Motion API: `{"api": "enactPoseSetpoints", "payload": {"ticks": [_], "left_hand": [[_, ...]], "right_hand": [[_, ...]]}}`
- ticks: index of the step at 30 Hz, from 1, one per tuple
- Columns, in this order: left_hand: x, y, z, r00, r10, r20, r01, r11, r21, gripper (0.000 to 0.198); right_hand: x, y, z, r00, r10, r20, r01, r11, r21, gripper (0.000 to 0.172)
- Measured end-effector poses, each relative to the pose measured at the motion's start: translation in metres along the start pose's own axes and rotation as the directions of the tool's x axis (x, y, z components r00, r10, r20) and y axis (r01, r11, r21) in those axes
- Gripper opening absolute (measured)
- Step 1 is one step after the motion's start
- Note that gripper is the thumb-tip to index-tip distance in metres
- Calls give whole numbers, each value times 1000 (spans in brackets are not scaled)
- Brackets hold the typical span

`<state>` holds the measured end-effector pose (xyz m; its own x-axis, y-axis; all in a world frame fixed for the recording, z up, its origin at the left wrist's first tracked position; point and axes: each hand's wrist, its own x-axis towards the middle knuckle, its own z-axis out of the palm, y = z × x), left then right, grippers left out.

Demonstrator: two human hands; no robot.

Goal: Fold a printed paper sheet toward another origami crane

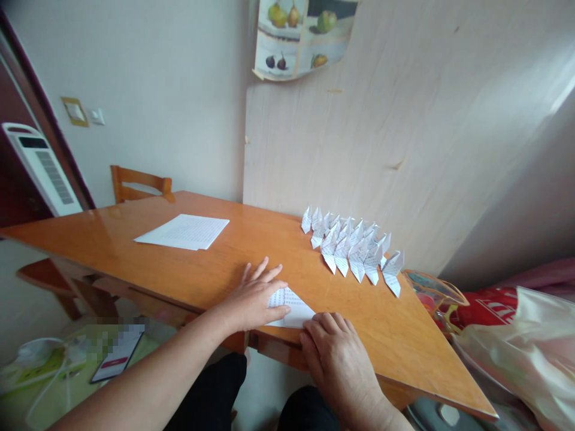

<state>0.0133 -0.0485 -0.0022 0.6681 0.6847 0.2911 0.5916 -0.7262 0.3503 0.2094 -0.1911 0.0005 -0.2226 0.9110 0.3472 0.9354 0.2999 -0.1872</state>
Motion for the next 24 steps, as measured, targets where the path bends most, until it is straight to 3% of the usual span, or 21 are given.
{"api": "enactPoseSetpoints", "payload": {"ticks": [6,10,18,21,24], "left_hand": [[-1,-3,1,999,-11,-49,11,1000,-9,48],[0,-5,5,987,-51,-154,36,994,-102,33],[3,-18,3,880,-216,-424,40,922,-386,25],[-1,-24,-4,832,-277,-481,46,898,-438,24],[-14,-26,-12,822,-276,-498,28,893,-448,22]], "right_hand": [[-2,5,8,999,12,-49,-10,1000,24,19],[-3,5,11,997,22,-70,-20,999,28,19],[-4,11,16,991,-7,-131,17,997,77,20],[-3,12,16,991,-14,-133,26,996,84,21],[-2,11,16,990,-26,-138,39,995,93,22]]}}
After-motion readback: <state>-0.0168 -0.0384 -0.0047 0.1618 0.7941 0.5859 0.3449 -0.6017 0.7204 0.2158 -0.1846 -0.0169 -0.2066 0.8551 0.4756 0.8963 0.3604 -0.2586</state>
